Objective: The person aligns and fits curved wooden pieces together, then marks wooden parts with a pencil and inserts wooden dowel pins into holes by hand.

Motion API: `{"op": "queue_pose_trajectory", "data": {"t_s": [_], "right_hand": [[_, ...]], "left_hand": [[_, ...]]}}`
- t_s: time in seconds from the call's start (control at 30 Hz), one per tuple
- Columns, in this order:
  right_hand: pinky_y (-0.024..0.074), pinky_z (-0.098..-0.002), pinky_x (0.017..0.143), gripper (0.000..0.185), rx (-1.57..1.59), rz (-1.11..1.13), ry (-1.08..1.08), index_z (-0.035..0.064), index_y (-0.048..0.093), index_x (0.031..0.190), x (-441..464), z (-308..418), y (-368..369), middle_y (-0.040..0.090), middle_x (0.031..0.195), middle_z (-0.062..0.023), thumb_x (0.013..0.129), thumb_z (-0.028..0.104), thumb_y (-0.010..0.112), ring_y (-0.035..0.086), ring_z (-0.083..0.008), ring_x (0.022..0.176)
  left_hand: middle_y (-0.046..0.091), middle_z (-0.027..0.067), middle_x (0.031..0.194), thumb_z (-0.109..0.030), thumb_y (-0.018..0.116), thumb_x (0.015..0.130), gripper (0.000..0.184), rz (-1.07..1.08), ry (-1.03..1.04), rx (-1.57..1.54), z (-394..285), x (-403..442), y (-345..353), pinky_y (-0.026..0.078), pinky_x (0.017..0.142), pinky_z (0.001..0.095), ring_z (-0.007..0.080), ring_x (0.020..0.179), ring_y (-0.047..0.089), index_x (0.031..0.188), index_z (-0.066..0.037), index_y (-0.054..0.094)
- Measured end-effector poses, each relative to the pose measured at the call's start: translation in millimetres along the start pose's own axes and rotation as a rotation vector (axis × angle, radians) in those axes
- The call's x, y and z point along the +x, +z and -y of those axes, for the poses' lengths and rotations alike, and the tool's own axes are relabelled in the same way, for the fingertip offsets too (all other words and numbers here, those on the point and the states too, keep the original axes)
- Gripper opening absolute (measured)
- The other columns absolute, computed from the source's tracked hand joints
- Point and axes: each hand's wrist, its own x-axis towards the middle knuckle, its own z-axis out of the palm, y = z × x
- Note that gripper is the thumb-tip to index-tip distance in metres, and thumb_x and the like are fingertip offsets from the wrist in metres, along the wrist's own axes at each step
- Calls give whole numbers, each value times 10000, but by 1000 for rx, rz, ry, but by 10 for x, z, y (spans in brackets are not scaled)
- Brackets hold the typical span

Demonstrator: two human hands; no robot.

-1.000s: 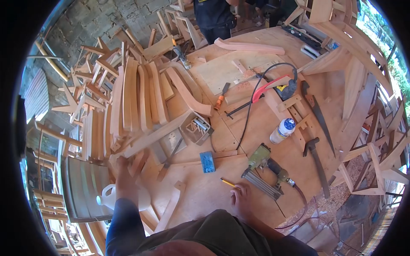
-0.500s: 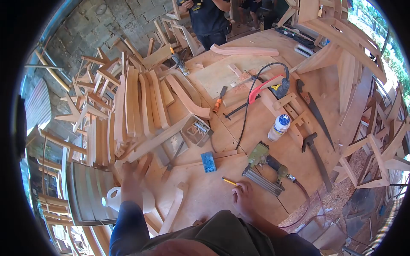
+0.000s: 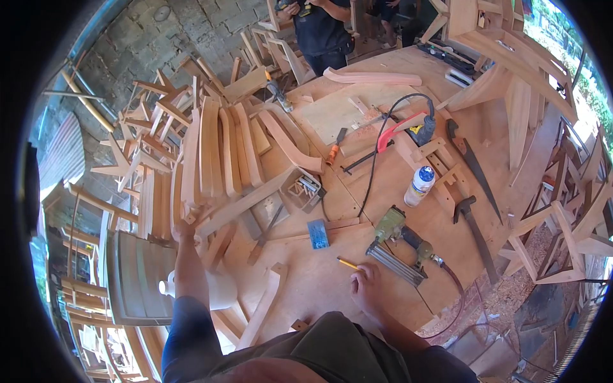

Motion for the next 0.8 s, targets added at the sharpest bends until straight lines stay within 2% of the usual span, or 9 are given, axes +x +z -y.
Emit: {"op": "queue_pose_trajectory", "data": {"t_s": [0.13, 0.2, 0.23, 0.37, 0.53, 0.6, 0.67, 0.77, 0.8], "right_hand": [[452, -499, 1006, 217, -1, -8, -6, 56, 589, 909, -26, -47, 34, 574, 1137, -167, 742, -34, 694, 547, -384, 1139], [451, -502, 1014, 206, -6, -9, -9, 56, 586, 899, -64, -57, 50, 576, 1141, -169, 744, -29, 693, 547, -385, 1143], [451, -502, 1017, 203, -11, -19, -14, 57, 584, 894, -68, -68, 63, 577, 1141, -170, 745, -28, 692, 548, -386, 1143], [452, -511, 1024, 211, -44, -84, -65, 60, 575, 894, -115, -143, 156, 584, 1140, -172, 741, -26, 691, 552, -394, 1136], [454, -542, 1025, 243, -60, -127, -77, 66, 566, 941, -180, -234, 273, 586, 1174, -174, 748, -29, 678, 545, -425, 1168], [409, -604, 1077, 301, 0, -186, -183, 60, 585, 1045, -230, -248, 260, 570, 1253, -183, 770, -34, 665, 507, -465, 1253], [376, -619, 1102, 326, 74, -100, -251, 61, 609, 1099, -270, -16, 9, 575, 1286, -168, 789, -20, 669, 484, -457, 1304], [451, -479, 1063, 341, 275, -23, -273, 46, 620, 1186, -388, 439, -213, 598, 1212, -145, 856, 33, 707, 573, -326, 1200], [464, -438, 1035, 342, 573, 158, -49, 42, 619, 1212, -551, 624, -271, 602, 1210, -131, 885, 67, 714, 581, -280, 1170]], "left_hand": [[759, 155, 1087, -288, 848, 754, 355, -109, 18, -60, -214, -254, -725, 608, 860, 431, 319, 1048, 738, 1043, -98, 768], [767, 175, 983, -226, 782, 778, 217, -171, 87, -167, -366, -686, -1222, 617, 818, 443, 358, 957, 755, 914, -58, 782], [748, 231, 912, -127, 677, 783, 132, -276, 146, -206, -404, -908, -1369, 601, 724, 489, 400, 848, 747, 827, -42, 768], [731, 178, 730, -129, 680, 809, 114, -431, 376, -545, -484, -2448, -2167, 600, 706, 451, 328, 731, 755, 815, -47, 759], [761, 91, 804, -48, 748, 879, 85, -139, 532, -1315, -99, -3793, -1823, 591, 679, 292, 154, 747, 734, 917, 29, 752], [761, 88, 902, -21, 717, 924, 95, 361, 291, -1697, 38, -4203, -1549, 590, 681, 272, 146, 802, 724, 998, 37, 733], [765, 93, 947, -73, 729, 954, 123, 546, 122, -1752, 129, -4576, -1371, 570, 669, 256, 135, 803, 715, 1053, 0, 726], [771, 116, 1028, -113, 722, 969, 133, 795, -81, -1912, 246, -5004, -1029, 557, 689, 234, 132, 841, 722, 1071, -27, 708], [771, 120, 1030, -105, 717, 971, 135, 827, -51, -1905, 289, -5101, -991, 559, 692, 238, 137, 845, 724, 1080, -25, 709]]}}
